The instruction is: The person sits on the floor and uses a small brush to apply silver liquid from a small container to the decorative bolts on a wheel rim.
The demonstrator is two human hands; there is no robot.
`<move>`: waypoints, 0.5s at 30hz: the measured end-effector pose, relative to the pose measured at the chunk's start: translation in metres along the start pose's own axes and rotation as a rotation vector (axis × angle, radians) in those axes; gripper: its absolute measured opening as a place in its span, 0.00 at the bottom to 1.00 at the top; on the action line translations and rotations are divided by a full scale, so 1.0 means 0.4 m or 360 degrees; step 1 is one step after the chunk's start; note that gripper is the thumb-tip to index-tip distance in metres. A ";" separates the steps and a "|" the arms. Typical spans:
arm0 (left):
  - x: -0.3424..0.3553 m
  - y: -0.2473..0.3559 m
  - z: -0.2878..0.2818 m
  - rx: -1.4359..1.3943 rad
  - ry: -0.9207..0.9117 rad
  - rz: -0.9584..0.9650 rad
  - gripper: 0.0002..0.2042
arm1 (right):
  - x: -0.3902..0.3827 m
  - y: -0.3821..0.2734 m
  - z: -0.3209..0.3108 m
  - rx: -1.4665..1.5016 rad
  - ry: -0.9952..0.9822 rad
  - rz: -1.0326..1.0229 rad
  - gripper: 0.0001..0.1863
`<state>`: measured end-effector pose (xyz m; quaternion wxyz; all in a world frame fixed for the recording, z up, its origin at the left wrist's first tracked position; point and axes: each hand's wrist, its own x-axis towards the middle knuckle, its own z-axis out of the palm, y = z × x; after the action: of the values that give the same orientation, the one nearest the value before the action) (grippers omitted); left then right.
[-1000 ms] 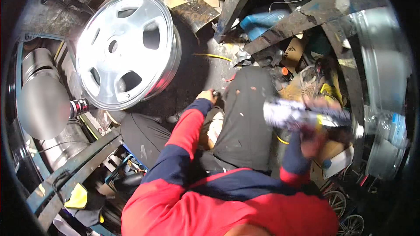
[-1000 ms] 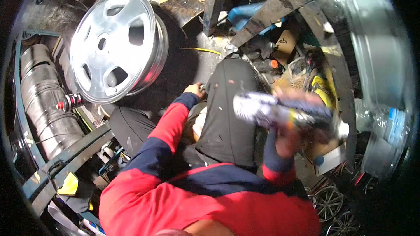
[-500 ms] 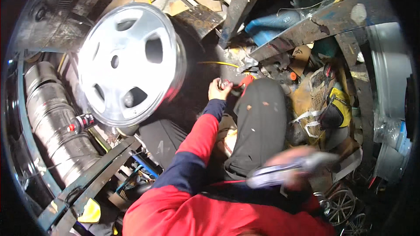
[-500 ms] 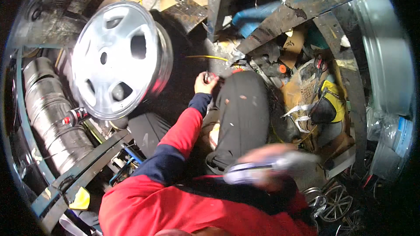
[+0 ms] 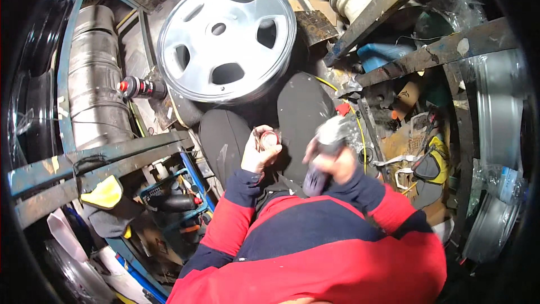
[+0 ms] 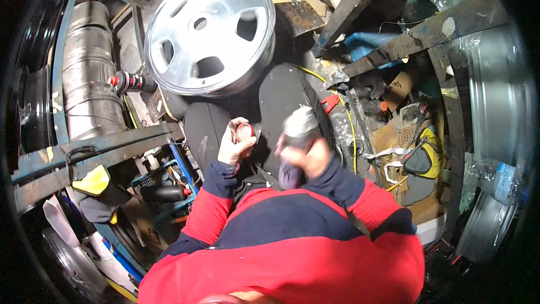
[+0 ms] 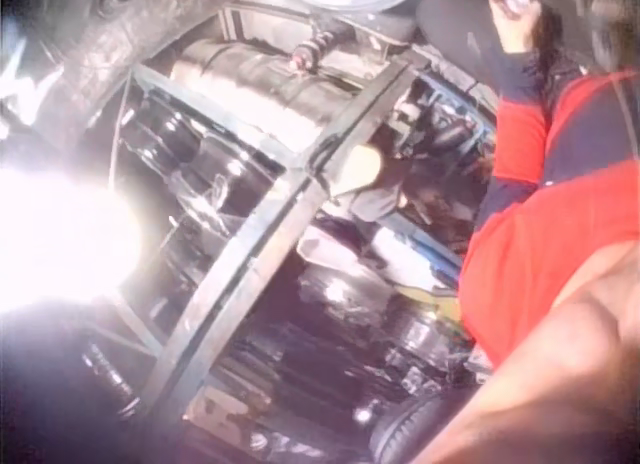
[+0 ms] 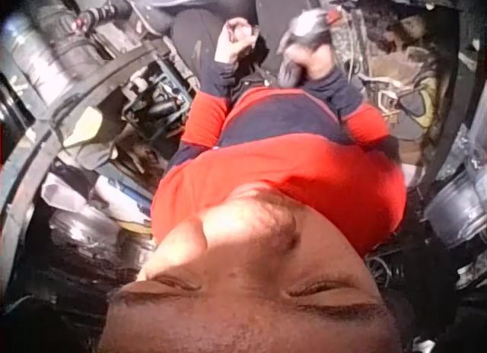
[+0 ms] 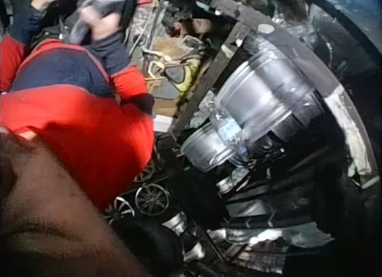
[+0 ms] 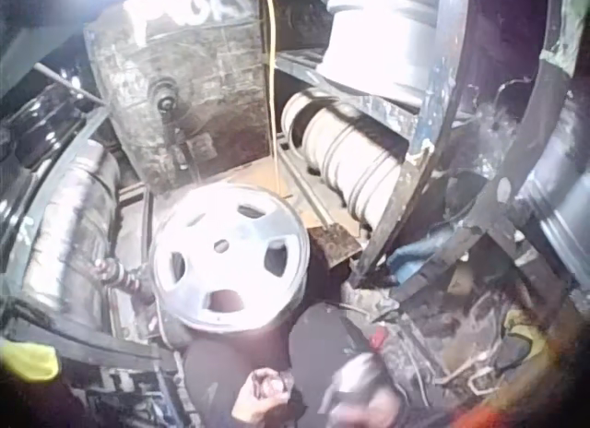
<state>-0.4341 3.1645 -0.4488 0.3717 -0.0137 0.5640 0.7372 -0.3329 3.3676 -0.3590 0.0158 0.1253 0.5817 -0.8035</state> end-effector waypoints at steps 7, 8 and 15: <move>0.001 -0.050 0.007 -0.0450 0.0046 0.0035 0.28 | -0.032 -0.005 -0.045 -0.0064 -0.0233 0.0162 0.15; 0.008 -0.041 0.023 -0.0464 0.0034 -0.0041 0.30 | -0.017 -0.035 -0.080 0.0187 0.0145 0.0057 0.19; 0.006 -0.009 0.077 -0.0344 -0.0020 -0.0206 0.25 | -0.047 -0.037 -0.095 0.0770 -0.0246 0.0165 0.27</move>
<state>-0.4216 3.1921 -0.4416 0.4184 -0.0853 0.4769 0.7683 -0.3102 3.4058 -0.3520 0.0708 0.0933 0.3624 -0.9246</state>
